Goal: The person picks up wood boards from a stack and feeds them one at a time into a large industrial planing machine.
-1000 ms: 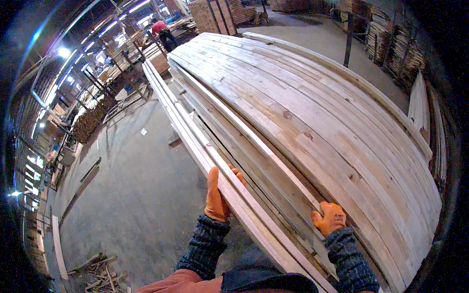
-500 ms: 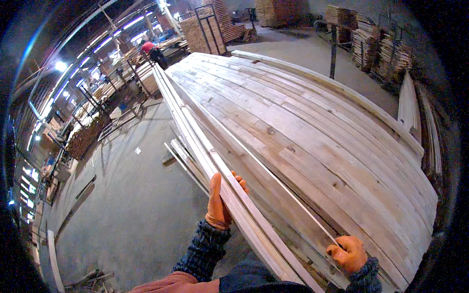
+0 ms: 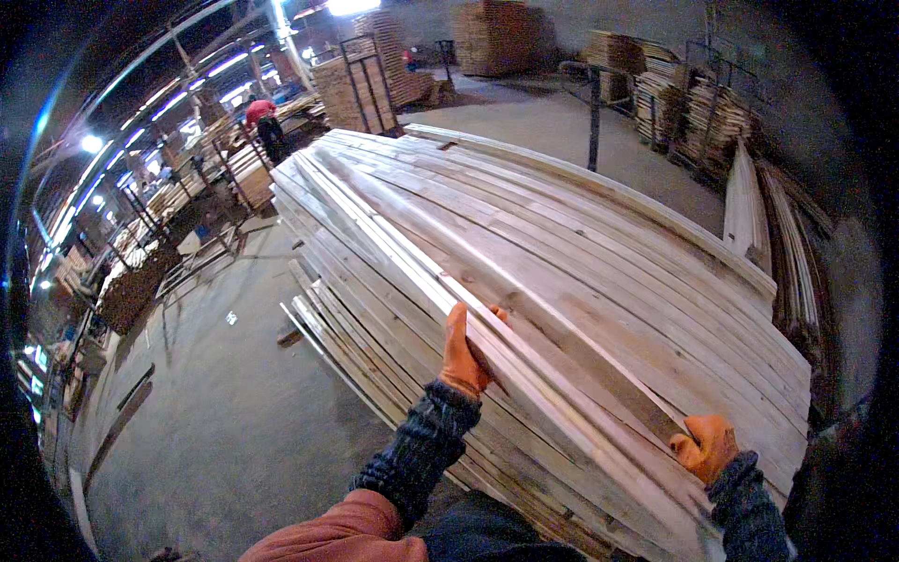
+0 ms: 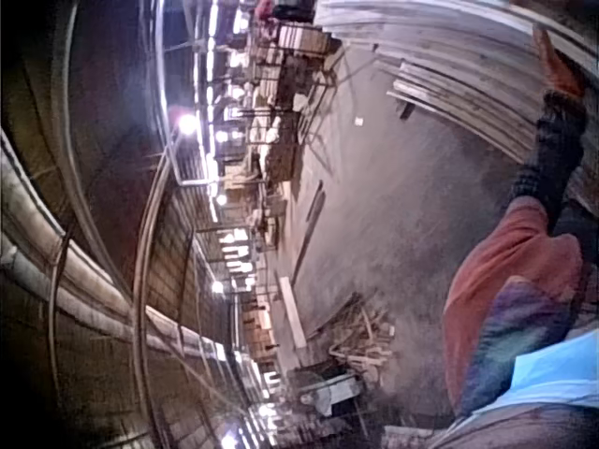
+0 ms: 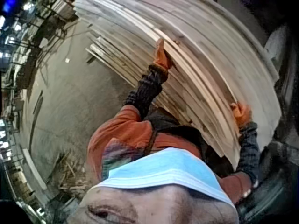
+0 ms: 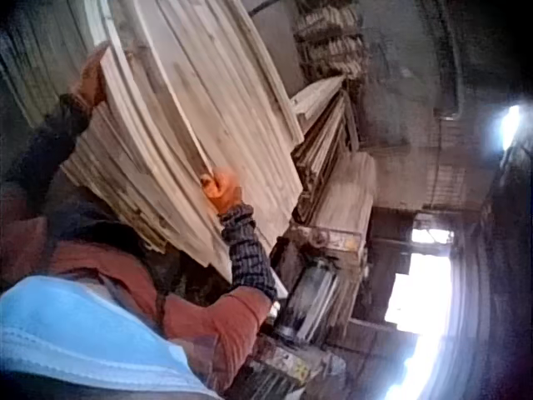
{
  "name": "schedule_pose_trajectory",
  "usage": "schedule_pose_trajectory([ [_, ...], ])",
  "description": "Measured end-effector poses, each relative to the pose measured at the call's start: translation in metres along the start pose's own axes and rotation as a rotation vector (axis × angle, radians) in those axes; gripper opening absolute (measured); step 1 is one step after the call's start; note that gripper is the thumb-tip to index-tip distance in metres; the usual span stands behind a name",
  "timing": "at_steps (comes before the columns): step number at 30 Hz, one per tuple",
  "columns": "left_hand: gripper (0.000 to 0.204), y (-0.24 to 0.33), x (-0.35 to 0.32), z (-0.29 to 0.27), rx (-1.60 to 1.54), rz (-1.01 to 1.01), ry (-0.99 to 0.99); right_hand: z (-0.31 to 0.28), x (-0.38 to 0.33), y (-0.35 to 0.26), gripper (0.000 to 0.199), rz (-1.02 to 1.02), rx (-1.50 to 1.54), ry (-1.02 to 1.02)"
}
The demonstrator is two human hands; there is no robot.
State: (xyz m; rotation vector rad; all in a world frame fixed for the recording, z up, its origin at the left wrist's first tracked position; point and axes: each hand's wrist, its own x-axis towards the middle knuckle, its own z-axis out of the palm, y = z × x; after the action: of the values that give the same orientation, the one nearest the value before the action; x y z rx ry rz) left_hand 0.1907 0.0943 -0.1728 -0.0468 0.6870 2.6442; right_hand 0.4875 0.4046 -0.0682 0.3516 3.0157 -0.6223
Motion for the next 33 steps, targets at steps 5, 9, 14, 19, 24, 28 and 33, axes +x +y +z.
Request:
schedule_pose_trajectory([
  [5,0.056,-0.016,0.039,0.004,0.073,0.0,-0.021,0.004,0.025,0.039,0.036,-0.019,0.04,-0.115],
  [9,0.06,-0.017,0.045,0.012,0.164,-0.063,0.0,0.014,0.039,0.081,0.039,0.0,0.138,-0.128],
  [14,0.081,-0.022,0.034,0.032,0.08,-0.012,-0.038,0.011,0.039,0.097,0.054,0.024,0.58,-0.262],
  [19,0.091,-0.024,0.026,0.042,0.054,0.05,0.103,-0.005,0.031,0.025,0.101,0.019,0.398,-0.372],
  [24,0.08,-0.021,0.025,0.036,-0.012,0.138,0.109,-0.011,0.051,-0.06,0.121,-0.057,0.282,-0.43],
  [28,0.072,-0.013,0.024,0.021,-0.021,0.039,0.12,-0.008,0.054,-0.073,0.118,-0.063,0.219,-0.425],
  [33,0.107,0.018,0.015,-0.007,0.652,0.413,0.05,-0.01,0.022,-0.017,0.114,0.003,0.063,-0.207],
])
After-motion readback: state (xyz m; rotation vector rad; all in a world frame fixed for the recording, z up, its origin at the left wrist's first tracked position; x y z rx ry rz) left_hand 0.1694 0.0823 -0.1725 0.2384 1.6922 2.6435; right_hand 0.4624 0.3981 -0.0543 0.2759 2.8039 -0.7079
